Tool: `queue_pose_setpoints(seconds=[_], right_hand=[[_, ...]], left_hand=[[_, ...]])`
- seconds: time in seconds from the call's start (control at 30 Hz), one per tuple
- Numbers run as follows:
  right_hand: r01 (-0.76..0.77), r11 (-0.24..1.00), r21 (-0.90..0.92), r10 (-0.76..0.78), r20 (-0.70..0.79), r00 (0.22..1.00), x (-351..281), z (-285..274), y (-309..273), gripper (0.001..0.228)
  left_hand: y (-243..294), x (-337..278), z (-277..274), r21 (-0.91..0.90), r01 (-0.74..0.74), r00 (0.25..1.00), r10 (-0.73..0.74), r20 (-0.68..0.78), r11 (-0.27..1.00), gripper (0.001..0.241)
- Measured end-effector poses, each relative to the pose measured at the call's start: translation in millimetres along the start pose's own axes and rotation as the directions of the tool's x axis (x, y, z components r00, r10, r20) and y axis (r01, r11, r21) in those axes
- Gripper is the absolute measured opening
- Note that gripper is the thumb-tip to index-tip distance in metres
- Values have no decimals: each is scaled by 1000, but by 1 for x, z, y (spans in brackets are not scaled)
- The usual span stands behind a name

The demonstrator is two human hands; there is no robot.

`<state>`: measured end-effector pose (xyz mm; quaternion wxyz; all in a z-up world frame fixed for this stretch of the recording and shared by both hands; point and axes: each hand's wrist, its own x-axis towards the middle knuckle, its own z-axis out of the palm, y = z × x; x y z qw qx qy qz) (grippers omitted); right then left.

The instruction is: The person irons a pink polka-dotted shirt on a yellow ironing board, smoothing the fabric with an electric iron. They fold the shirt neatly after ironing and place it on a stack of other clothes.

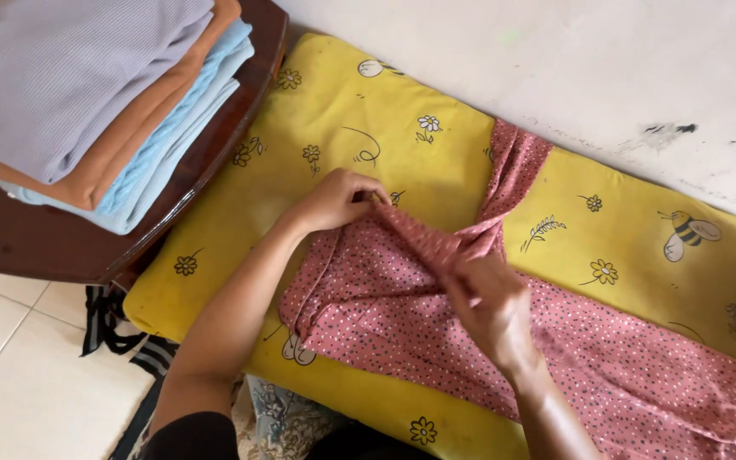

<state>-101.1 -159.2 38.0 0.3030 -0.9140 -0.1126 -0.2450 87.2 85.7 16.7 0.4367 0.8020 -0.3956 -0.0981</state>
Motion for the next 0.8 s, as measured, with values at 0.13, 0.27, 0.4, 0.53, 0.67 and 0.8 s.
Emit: queue_pose_setpoints(seconds=[0.13,0.27,0.4,0.53,0.67,0.8], right_hand=[[230,973,7,-225,254,941,-28,-44,3,25],[-91,985,-149,113,141,984,-81,-107,68,30],[-477,704,-526,427,-223,876,-153,-194,139,22],[-676,459,-576,773,-116,624,-197,-234,154,47],[-612,621,-490,638,-138,758,-221,-234,163,50],[-700,574,-424,601,-362,713,-213,-242,168,19]], left_hand=[[-10,1,-2,-50,-206,976,209,63,977,10],[-17,2,0,-32,-142,986,144,89,989,15],[-28,-1,-7,-73,-162,986,164,29,984,16],[-38,-3,-5,-109,46,999,-43,31,993,15],[-39,-5,-2,-67,204,979,-203,29,977,15],[-24,-3,-2,30,114,989,-117,95,993,28]])
